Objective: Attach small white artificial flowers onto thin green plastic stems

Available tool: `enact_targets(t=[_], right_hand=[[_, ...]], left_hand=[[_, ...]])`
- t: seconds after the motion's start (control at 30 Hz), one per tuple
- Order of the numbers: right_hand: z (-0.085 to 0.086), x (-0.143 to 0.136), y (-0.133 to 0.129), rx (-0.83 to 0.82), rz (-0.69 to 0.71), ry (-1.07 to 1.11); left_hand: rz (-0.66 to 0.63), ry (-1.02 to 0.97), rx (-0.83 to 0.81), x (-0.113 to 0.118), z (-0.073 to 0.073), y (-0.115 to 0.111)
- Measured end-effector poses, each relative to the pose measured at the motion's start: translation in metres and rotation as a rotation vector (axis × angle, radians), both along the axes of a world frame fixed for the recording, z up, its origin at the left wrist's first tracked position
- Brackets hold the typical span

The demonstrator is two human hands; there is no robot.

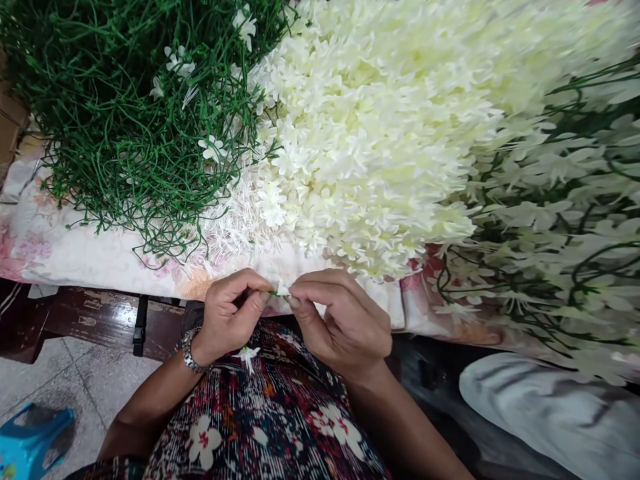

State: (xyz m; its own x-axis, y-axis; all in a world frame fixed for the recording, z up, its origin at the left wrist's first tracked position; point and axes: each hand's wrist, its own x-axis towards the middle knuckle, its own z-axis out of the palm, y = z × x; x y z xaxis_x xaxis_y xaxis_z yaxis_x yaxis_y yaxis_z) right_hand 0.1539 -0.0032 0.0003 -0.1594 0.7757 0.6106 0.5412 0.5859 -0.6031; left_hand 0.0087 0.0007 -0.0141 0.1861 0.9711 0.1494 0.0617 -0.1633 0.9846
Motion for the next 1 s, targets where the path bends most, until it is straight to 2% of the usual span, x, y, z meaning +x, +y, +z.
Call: enact_targets(t=[0.13, 0.37, 0.6, 0.83, 1.0], right_hand=[[-0.0037, -0.0016, -0.0025, 0.085, -0.057, -0.079], [-0.0097, -0.0040, -0.0042, 0.089, -0.070, -0.091], [-0.0067, -0.0019, -0.0037, -0.014, 0.006, -0.010], [-0.0067, -0.0031, -0.0048, -0.069, 0.003, 0.009], [-0.0093, -0.0033, -0.0060, -0.096, -0.002, 0.041]], left_hand=[[0.016, -0.011, -0.025, 0.0003, -0.0006, -0.0010], [0.031, 0.019, -0.011, 0.0016, -0.0006, -0.0007], [0.013, 0.046, 0.031, 0.0017, -0.0012, -0.0004], [0.015, 0.075, 0.114, 0.0021, -0.0027, 0.0003], [0.011, 0.100, 0.108, 0.0028, -0.0038, 0.0003]])
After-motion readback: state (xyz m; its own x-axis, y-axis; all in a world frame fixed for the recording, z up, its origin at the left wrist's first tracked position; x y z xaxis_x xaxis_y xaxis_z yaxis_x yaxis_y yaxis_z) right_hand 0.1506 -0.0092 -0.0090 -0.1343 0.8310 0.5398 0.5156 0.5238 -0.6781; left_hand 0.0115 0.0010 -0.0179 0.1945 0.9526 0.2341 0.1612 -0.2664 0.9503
